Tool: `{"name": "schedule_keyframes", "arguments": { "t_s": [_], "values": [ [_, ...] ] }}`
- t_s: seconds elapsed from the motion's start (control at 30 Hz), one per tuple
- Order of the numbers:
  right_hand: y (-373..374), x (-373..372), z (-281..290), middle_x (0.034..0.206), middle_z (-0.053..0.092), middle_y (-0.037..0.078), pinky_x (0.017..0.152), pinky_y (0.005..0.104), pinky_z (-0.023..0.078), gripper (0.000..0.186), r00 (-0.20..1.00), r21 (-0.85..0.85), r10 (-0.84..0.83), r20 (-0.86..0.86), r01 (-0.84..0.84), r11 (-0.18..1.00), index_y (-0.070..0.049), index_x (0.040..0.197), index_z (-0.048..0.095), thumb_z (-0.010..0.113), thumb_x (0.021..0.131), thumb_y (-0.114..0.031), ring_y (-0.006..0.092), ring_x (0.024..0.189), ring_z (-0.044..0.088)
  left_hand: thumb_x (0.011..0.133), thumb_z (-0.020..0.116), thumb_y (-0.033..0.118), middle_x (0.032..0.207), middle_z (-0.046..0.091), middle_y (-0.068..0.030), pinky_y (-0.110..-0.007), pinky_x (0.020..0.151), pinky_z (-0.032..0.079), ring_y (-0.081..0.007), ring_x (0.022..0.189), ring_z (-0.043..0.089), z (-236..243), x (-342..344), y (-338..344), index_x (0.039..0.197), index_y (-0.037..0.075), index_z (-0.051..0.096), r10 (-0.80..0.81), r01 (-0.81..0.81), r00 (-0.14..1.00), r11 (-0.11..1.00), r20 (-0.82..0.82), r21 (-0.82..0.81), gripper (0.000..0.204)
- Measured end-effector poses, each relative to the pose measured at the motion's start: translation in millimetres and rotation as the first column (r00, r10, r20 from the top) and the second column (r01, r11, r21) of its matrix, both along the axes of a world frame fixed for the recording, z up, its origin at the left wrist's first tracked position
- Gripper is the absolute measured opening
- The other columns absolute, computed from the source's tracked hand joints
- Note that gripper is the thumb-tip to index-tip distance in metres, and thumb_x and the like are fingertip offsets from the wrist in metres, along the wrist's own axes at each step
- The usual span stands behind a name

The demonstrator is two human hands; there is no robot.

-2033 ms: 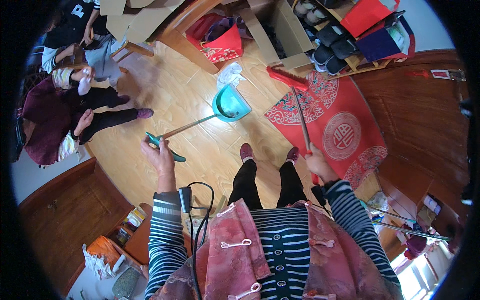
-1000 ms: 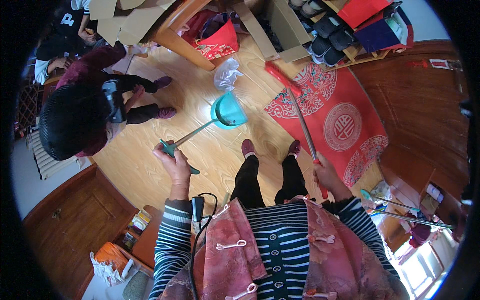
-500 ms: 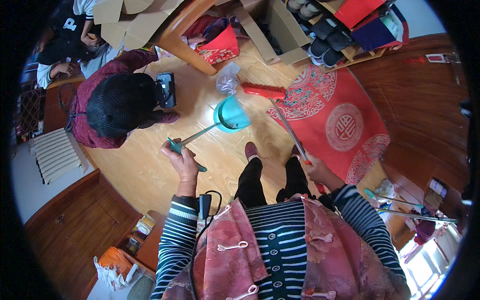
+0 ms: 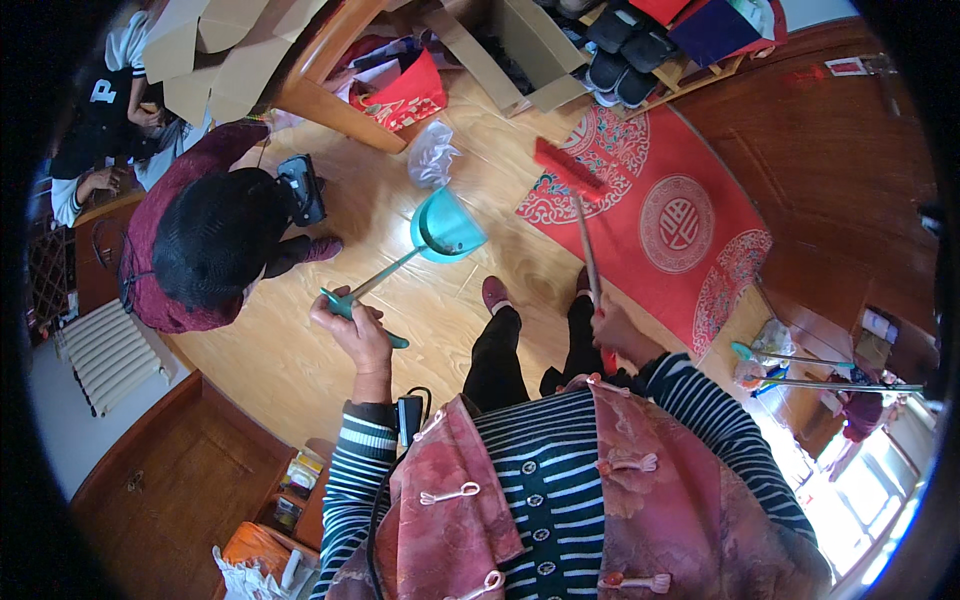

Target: The person sweeps a wooden floor with a red broom and collects debris into a light blue dustpan. They move around a red patterned rug and a cardboard box, then place the dustpan and broom against a wooden cabinet.

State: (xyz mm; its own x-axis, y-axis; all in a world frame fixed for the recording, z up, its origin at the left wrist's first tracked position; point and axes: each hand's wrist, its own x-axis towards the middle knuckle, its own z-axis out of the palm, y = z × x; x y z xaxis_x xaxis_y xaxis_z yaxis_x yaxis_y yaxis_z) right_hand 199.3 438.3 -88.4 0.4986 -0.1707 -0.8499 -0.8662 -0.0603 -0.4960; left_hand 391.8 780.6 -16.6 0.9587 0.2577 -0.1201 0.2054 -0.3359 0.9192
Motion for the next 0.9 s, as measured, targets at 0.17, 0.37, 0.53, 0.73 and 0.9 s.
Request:
{"name": "schedule_keyframes", "arguments": {
  "t_s": [0.17, 0.37, 0.53, 0.73, 0.9],
  "values": [
    [25, 3, 46, 0.066, 0.048, 0.006, 0.041, 0.0329, 0.042, 0.030, 0.984, 0.130, 0.065, -0.168, -0.043, 0.991, -0.006, 0.117, 0.043, 0.046, 0.089, -0.013, 0.0172, 0.049, 0.049, 0.085, 0.040, 0.001, 0.106, 0.048, -0.0150, -0.025, 0.049, 0.046, -0.0150, 0.056, 0.054, 2, 2, 0, 0.116, 0.004, 0.026, -0.004, 0.003, 1.000, 0.999, -0.003, -0.035, 0.034],
    [-5, 3, 115, 0.064, 0.046, 0.001, 0.039, 0.0274, 0.040, 0.040, 0.960, 0.206, -0.208, -0.189, 0.246, 0.947, -0.011, 0.128, 0.042, 0.044, 0.088, -0.011, 0.0114, 0.047, 0.046, 0.085, 0.040, 0.001, 0.107, 0.048, -0.0152, -0.025, 0.049, 0.045, -0.0158, 0.058, 0.055, 1, 3, 4, 0.116, 0.004, 0.025, -0.017, 0.017, 1.000, 1.000, -0.021, -0.026, 0.034],
    [-18, 6, 106, 0.062, 0.043, 0.000, 0.038, 0.0269, 0.040, 0.041, 0.964, -0.056, -0.238, -0.115, 0.233, 0.971, -0.014, 0.128, 0.042, 0.042, 0.088, -0.009, 0.0111, 0.046, 0.045, 0.086, 0.041, 0.002, 0.109, 0.048, -0.0161, -0.025, 0.048, 0.045, -0.0165, 0.059, 0.056, -3, 1, 8, 0.117, 0.003, 0.024, -0.019, 0.018, 0.999, 0.999, -0.034, -0.032, 0.035],
    [-39, 36, 19, 0.064, 0.045, 0.003, 0.040, 0.0304, 0.040, 0.014, 0.951, -0.094, -0.307, 0.036, 0.309, 0.946, -0.008, 0.102, 0.044, 0.043, 0.088, -0.012, 0.0140, 0.048, 0.047, 0.088, 0.044, 0.004, 0.112, 0.049, -0.0160, -0.025, 0.047, 0.045, -0.0169, 0.059, 0.057, -11, -3, 14, 0.120, 0.006, 0.024, -0.023, 0.024, 0.999, 0.999, -0.034, 0.034, 0.037],
    [-55, 23, 34, 0.064, 0.045, 0.003, 0.038, 0.0306, 0.040, 0.023, 0.924, -0.020, -0.353, -0.149, 0.354, 0.935, -0.011, 0.110, 0.044, 0.043, 0.087, -0.012, 0.0131, 0.046, 0.047, 0.086, 0.045, 0.004, 0.114, 0.042, -0.0176, -0.032, 0.069, 0.051, -0.0195, 0.077, 0.057, -4, -5, 26, 0.121, 0.002, 0.024, -0.019, 0.028, 0.995, 0.995, -0.099, 0.092, 0.042]
  ]
}}
